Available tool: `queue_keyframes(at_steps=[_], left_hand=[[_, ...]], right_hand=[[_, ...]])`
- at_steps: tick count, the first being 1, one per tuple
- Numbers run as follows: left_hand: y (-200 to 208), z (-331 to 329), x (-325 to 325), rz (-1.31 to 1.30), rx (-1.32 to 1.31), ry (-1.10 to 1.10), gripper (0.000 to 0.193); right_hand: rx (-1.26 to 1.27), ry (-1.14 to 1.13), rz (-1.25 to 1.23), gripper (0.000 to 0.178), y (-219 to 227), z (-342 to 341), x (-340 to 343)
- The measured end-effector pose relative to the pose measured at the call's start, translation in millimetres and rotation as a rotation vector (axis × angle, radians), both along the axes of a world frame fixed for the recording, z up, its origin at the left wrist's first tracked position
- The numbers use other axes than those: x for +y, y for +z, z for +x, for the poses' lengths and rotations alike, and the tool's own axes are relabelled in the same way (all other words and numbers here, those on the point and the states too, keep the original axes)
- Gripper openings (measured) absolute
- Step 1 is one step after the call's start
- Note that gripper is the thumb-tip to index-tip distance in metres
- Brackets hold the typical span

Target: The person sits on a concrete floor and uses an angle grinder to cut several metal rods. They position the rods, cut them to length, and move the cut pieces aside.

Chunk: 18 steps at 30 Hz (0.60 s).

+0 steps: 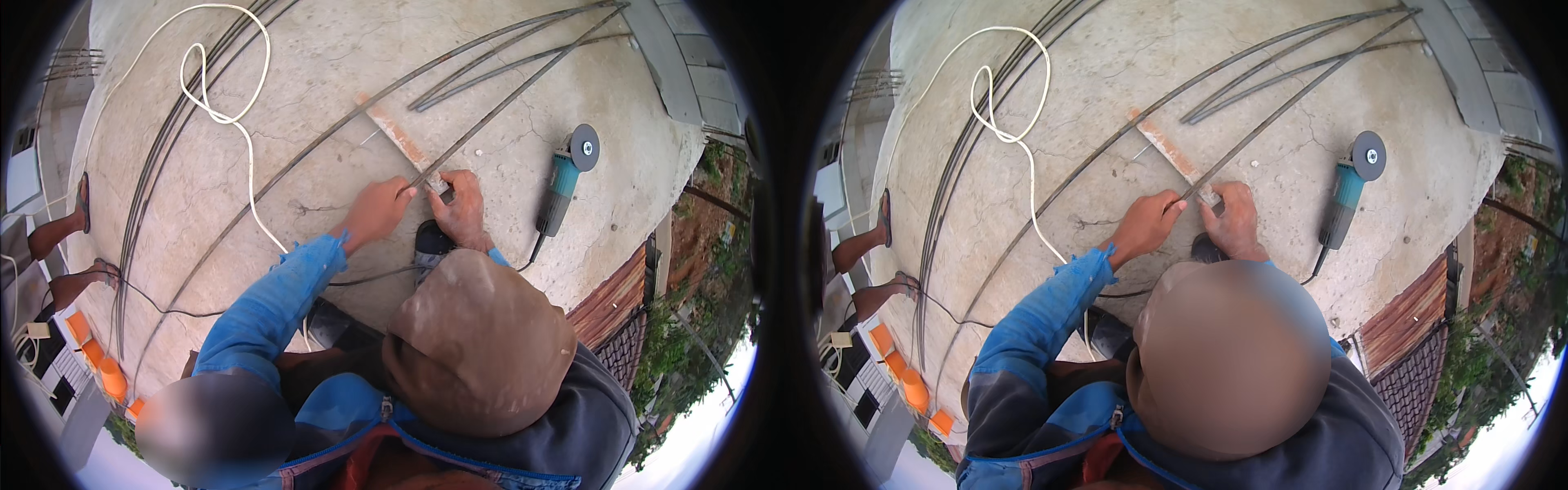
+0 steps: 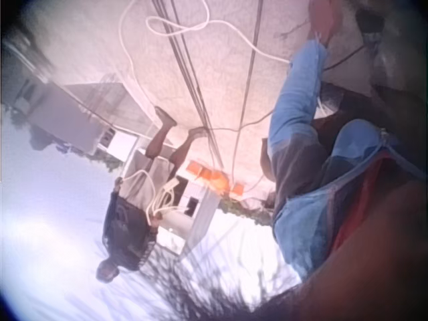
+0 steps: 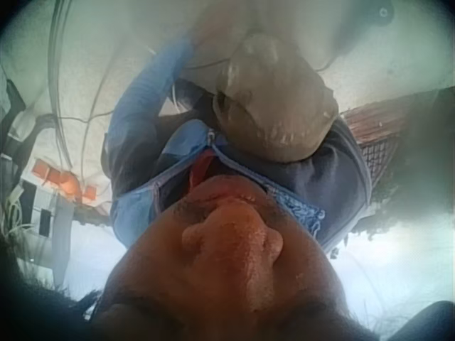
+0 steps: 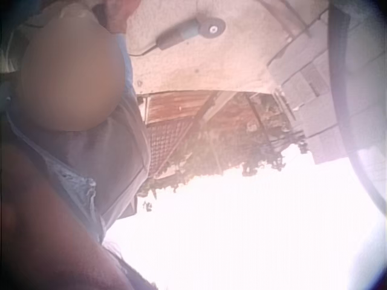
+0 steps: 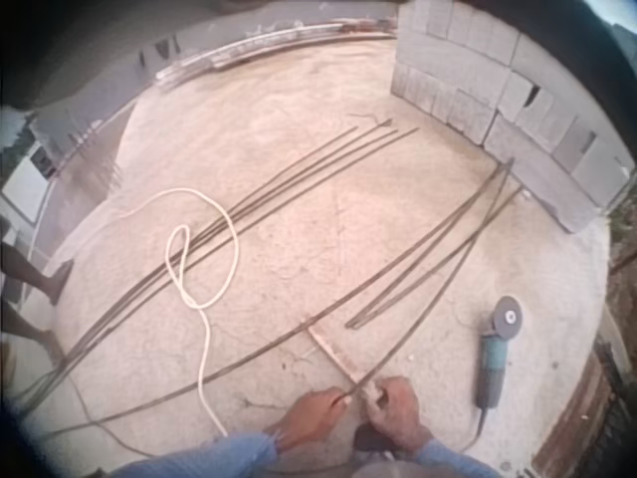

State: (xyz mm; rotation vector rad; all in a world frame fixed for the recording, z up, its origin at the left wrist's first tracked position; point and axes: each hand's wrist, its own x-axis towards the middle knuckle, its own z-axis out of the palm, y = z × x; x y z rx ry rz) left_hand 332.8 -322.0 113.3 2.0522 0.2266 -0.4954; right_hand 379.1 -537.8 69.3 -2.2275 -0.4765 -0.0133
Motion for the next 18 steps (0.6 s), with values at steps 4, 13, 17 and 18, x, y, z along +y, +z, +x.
queue_keyframes(at_steps=[4,13,17,18], left_hand=[[-2,2,4,-0.021,0.016,-0.055,0.038],[-3,37,121,0.661,-0.487,0.148,0.041],[-14,31,136,0.647,-0.394,0.173,0.045],[-14,25,135,0.667,-0.428,0.185,0.045]], right_hand=[[0.025,0.04,0.006,0.046,0,1,-4],[-0.084,-0.521,-0.656,0.082,42,40,-135],[0.153,-0.736,-0.804,0.095,47,75,-137],[0.231,-0.777,-0.785,0.098,50,81,-136]])
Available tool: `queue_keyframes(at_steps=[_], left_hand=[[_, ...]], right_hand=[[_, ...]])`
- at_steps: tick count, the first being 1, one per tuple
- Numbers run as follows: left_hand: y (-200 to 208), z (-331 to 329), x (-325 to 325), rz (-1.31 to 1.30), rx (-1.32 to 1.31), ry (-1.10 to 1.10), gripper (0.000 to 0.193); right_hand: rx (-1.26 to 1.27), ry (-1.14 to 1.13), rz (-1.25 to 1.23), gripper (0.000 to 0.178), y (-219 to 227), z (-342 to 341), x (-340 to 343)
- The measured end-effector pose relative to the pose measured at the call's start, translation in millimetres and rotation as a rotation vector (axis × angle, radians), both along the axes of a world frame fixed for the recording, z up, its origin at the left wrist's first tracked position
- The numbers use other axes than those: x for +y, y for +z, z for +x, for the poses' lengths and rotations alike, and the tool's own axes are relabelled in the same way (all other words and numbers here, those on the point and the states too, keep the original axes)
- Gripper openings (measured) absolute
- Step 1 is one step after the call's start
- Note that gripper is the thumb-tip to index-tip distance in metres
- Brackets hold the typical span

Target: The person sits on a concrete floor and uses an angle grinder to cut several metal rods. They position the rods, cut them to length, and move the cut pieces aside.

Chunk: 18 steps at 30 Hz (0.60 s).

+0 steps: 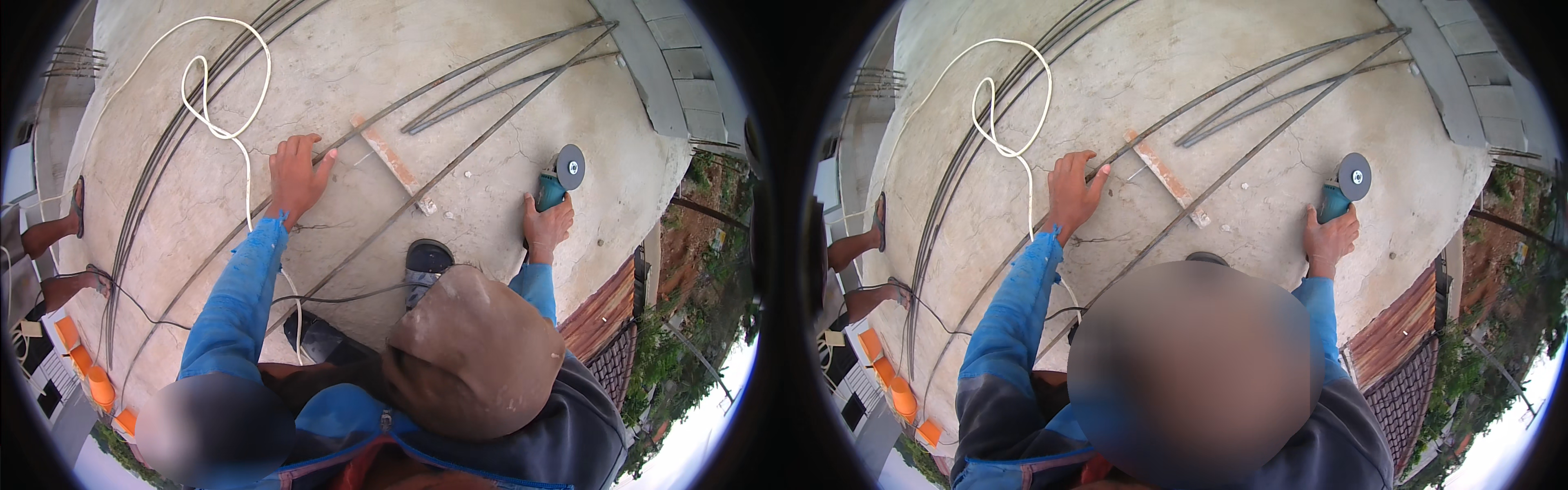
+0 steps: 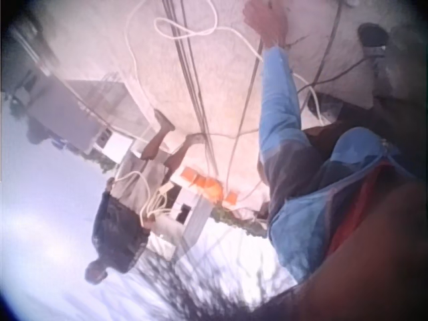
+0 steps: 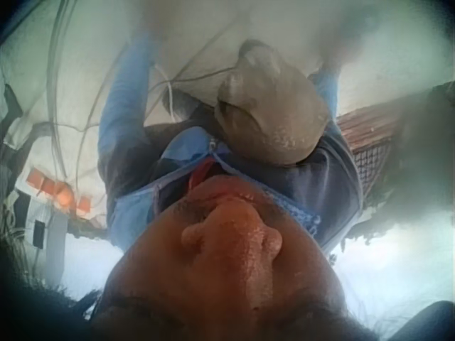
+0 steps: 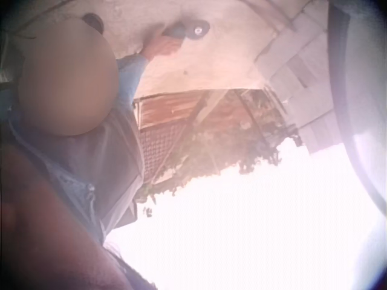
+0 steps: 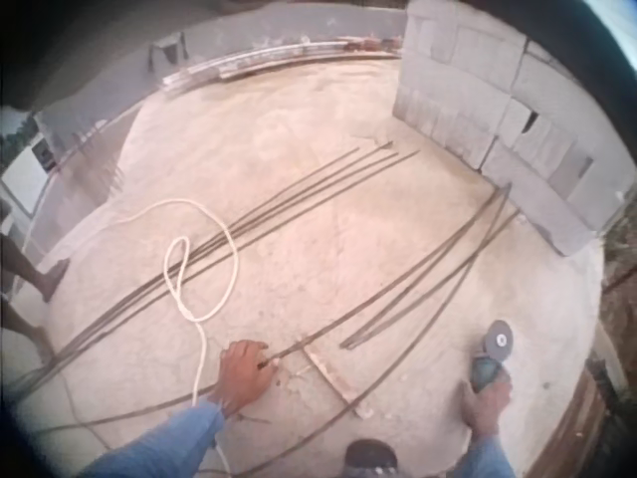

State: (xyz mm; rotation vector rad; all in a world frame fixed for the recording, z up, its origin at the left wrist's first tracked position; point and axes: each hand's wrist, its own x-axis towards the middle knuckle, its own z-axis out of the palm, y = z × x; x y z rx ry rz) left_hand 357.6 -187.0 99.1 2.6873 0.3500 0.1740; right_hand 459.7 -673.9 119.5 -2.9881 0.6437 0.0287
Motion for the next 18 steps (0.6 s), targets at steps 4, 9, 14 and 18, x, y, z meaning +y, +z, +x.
queue_keyframes(at_steps=[4,9,14,18], left_hand=[[15,3,-40,-0.012,-0.171,-0.101,0.042],[60,6,-110,-0.41,-0.08,-0.399,0.044],[93,30,-222,-1.183,0.437,-0.282,0.07],[94,45,-248,-1.462,0.458,-0.202,0.07]], right_hand=[[-0.023,-0.016,0.263,0.093,-21,10,-47],[-0.218,-0.062,1.115,0.061,0,-2,-37],[-0.015,-0.125,1.973,0.065,52,-6,37],[0.059,-0.046,2.084,0.067,60,-12,77]])
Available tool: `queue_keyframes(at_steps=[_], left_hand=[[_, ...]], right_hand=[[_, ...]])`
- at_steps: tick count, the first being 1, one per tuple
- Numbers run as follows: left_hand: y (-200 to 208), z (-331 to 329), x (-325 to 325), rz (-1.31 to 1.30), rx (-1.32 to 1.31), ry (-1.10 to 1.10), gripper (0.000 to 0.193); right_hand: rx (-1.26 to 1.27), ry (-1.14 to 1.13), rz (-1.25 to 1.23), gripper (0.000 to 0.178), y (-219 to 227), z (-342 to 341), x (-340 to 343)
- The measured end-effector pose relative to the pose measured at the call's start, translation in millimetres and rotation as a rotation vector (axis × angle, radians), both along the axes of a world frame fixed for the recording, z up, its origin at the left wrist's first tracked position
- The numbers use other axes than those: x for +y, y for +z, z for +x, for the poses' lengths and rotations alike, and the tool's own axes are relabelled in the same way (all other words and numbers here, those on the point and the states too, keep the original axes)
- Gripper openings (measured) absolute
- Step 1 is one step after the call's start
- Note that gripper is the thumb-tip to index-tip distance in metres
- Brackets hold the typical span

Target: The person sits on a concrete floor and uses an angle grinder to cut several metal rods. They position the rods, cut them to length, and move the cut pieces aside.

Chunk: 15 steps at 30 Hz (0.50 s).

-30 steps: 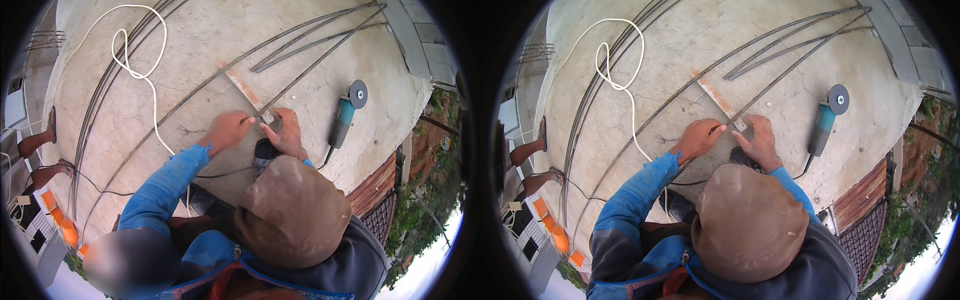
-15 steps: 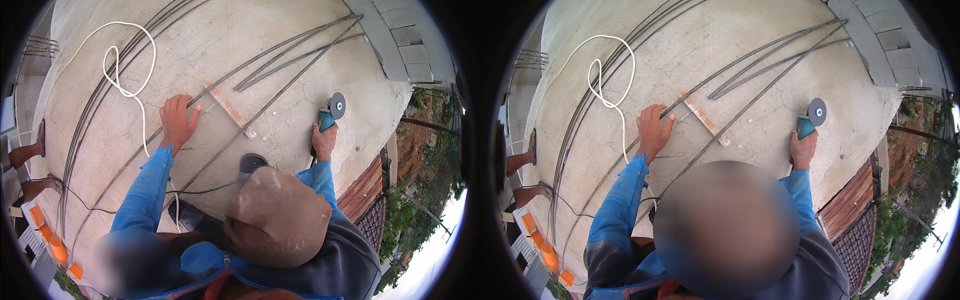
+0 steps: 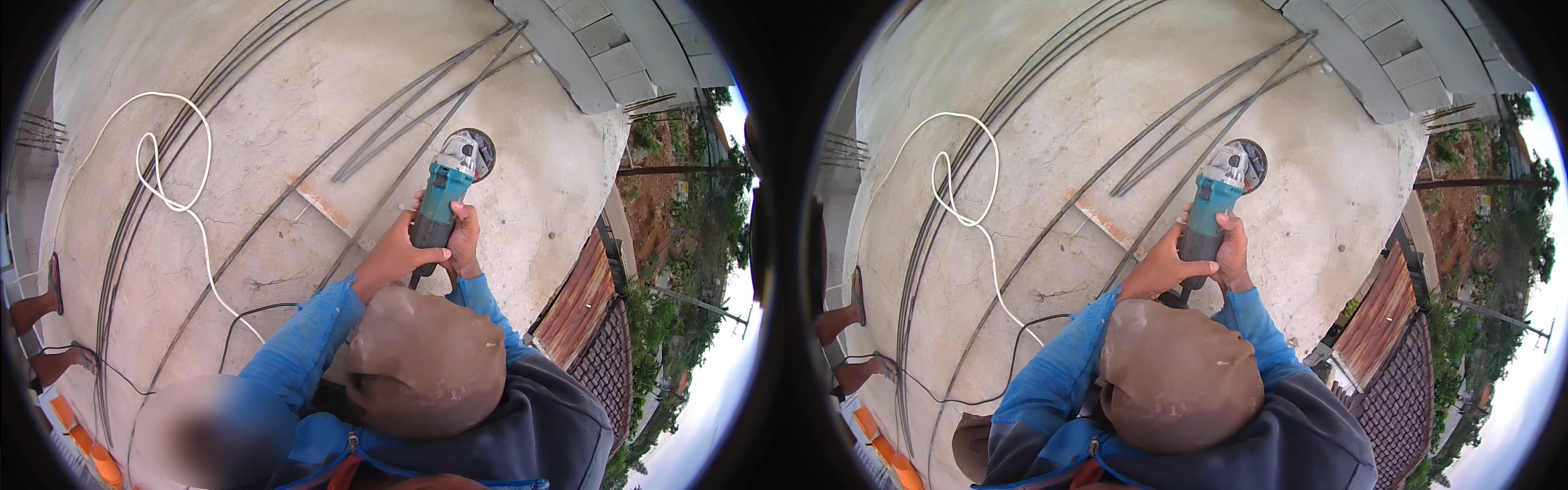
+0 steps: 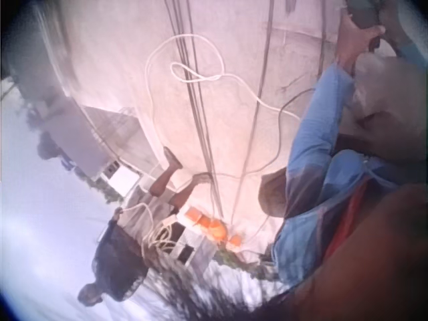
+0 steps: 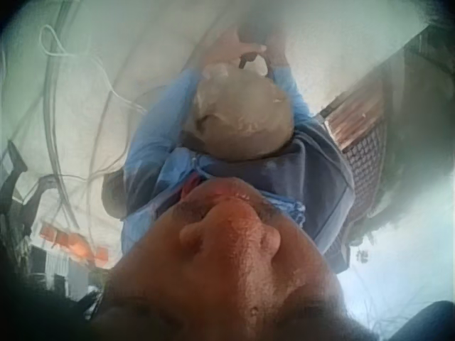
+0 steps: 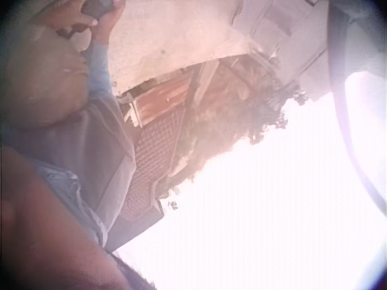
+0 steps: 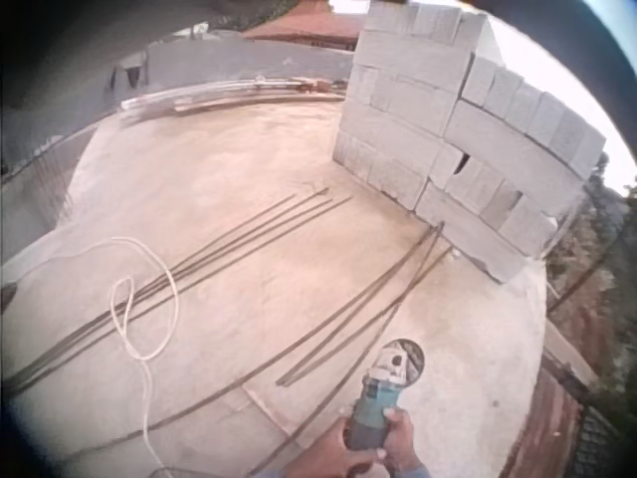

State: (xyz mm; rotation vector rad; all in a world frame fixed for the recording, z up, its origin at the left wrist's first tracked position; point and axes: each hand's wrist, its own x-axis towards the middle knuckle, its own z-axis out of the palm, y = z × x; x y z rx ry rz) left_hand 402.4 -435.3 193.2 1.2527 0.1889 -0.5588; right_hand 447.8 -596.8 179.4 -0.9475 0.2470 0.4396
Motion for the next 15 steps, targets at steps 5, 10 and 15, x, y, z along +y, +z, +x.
queue_keyframes(at_steps=[5,10,15], left_hand=[[-18,-16,4,0.257,-0.047,0.036,0.075],[-23,-16,-2,0.378,-0.076,0.112,0.081],[-16,5,-16,0.459,-0.14,-0.047,0.081]], right_hand=[[0.004,0.133,-0.177,0.076,-9,-11,8],[0.138,-0.02,-0.265,0.079,-8,-26,21],[0.225,-0.202,-0.284,0.081,-7,-21,1]])
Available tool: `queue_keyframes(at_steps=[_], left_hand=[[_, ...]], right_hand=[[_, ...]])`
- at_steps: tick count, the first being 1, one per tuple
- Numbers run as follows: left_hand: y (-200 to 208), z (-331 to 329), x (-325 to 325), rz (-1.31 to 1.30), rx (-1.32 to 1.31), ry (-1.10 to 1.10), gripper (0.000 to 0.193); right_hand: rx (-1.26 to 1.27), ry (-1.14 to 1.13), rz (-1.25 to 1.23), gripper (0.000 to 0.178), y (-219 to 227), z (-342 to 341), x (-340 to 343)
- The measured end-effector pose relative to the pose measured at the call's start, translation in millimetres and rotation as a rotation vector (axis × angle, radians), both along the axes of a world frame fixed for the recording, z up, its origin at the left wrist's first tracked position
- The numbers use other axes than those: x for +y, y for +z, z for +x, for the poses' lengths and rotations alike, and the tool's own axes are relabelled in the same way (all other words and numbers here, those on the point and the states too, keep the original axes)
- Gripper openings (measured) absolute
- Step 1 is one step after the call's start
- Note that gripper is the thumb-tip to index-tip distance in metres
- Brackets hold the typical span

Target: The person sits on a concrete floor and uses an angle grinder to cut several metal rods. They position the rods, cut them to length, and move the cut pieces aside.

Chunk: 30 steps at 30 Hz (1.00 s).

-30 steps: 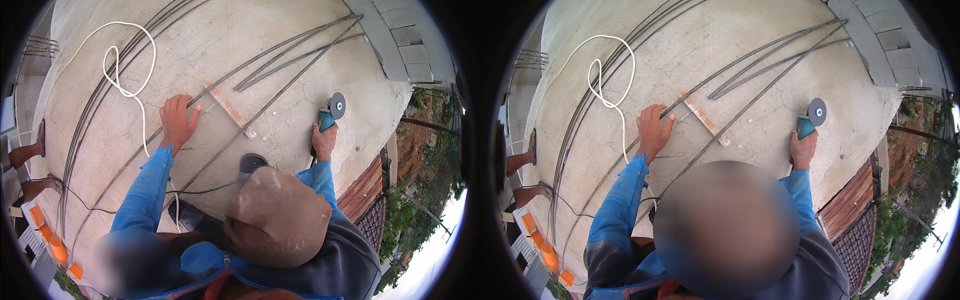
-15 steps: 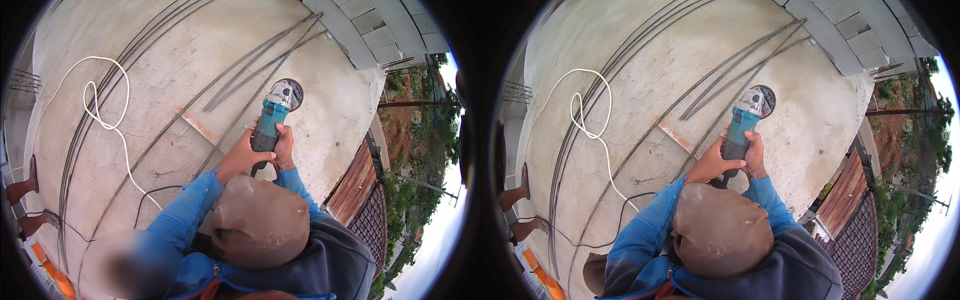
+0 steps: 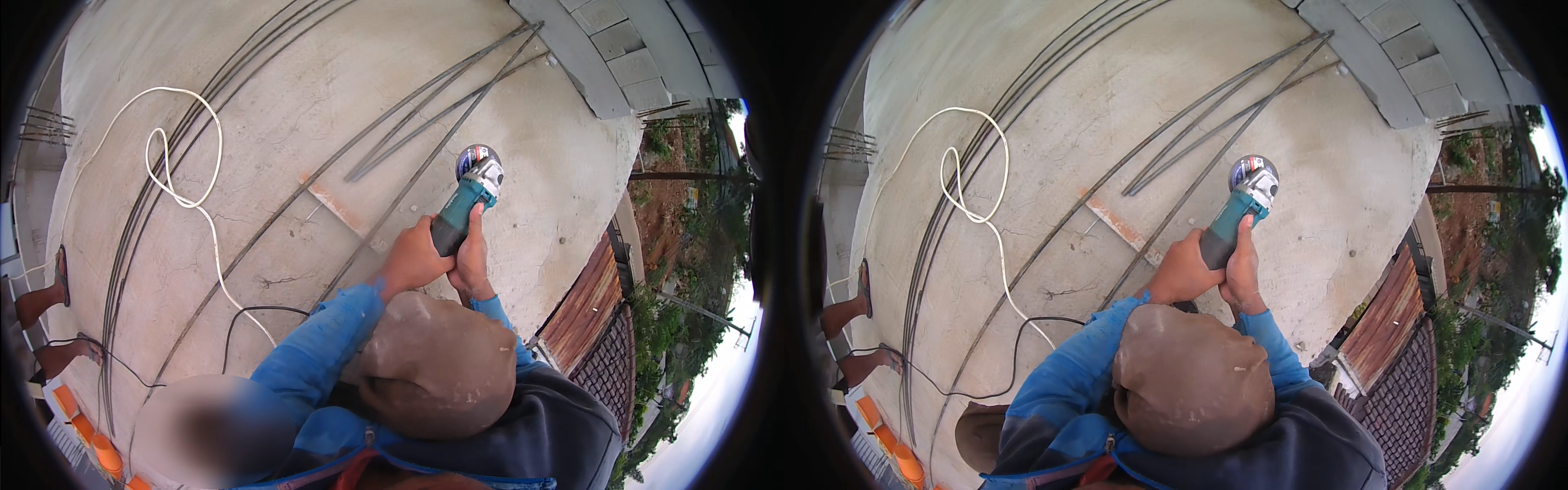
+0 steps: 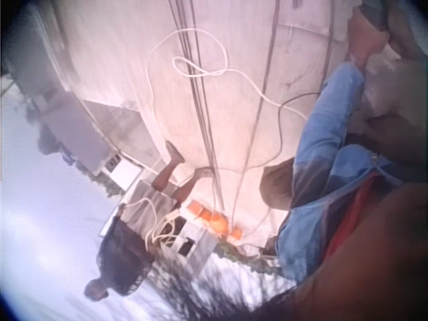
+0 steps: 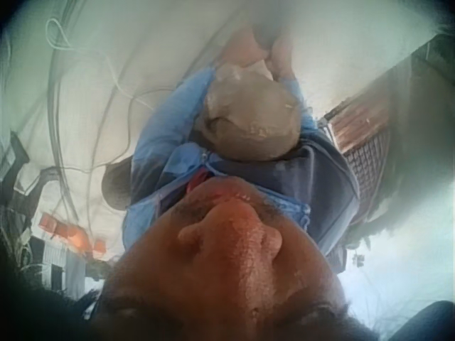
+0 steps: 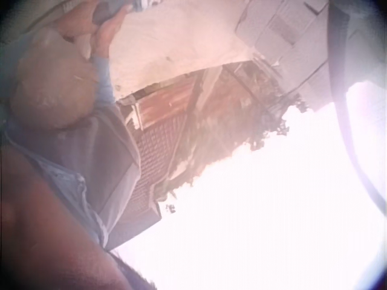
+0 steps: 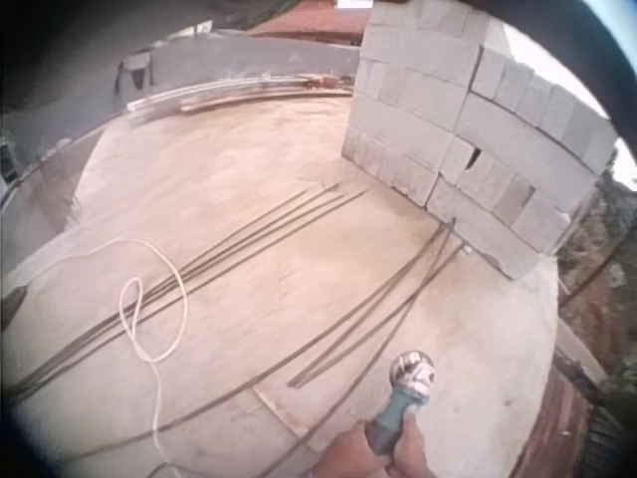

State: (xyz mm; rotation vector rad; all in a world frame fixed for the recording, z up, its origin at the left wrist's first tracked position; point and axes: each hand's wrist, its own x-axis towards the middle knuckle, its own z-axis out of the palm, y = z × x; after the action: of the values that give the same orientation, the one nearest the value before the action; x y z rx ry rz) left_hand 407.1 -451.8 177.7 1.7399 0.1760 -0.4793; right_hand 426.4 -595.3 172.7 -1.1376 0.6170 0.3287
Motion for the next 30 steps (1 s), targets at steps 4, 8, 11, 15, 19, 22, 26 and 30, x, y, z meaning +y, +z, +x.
queue_keyframes(at_steps=[4,8,11,15,19,22,26,30], left_hand=[[12,21,-24,0.015,-0.034,-0.127,0.081],[4,33,-47,0.015,-0.133,-0.167,0.08],[5,37,-57,-0.017,-0.125,-0.175,0.081],[-14,24,-63,-0.191,-0.149,-0.081,0.084],[-9,18,-45,-0.248,-0.1,-0.14,0.082],[-9,13,3,0.042,-0.222,-0.281,0.062],[5,7,108,0.331,-0.367,-0.108,0.046],[-49,-4,222,0.775,-0.408,0.489,0.043]], right_hand=[[-0.007,-0.166,-0.059,0.081,-3,7,-26],[-0.069,-0.181,-0.034,0.084,9,19,-43],[-0.079,-0.165,-0.056,0.085,11,26,-56],[-0.185,0.073,0.027,0.087,-1,17,-75],[-0.346,0.395,0.127,0.057,-1,14,-71],[-0.183,0.339,0.034,0.052,13,21,-47],[-0.229,0.462,-0.469,0.045,22,32,-25],[-0.391,0.729,-0.846,0.061,28,46,20]])
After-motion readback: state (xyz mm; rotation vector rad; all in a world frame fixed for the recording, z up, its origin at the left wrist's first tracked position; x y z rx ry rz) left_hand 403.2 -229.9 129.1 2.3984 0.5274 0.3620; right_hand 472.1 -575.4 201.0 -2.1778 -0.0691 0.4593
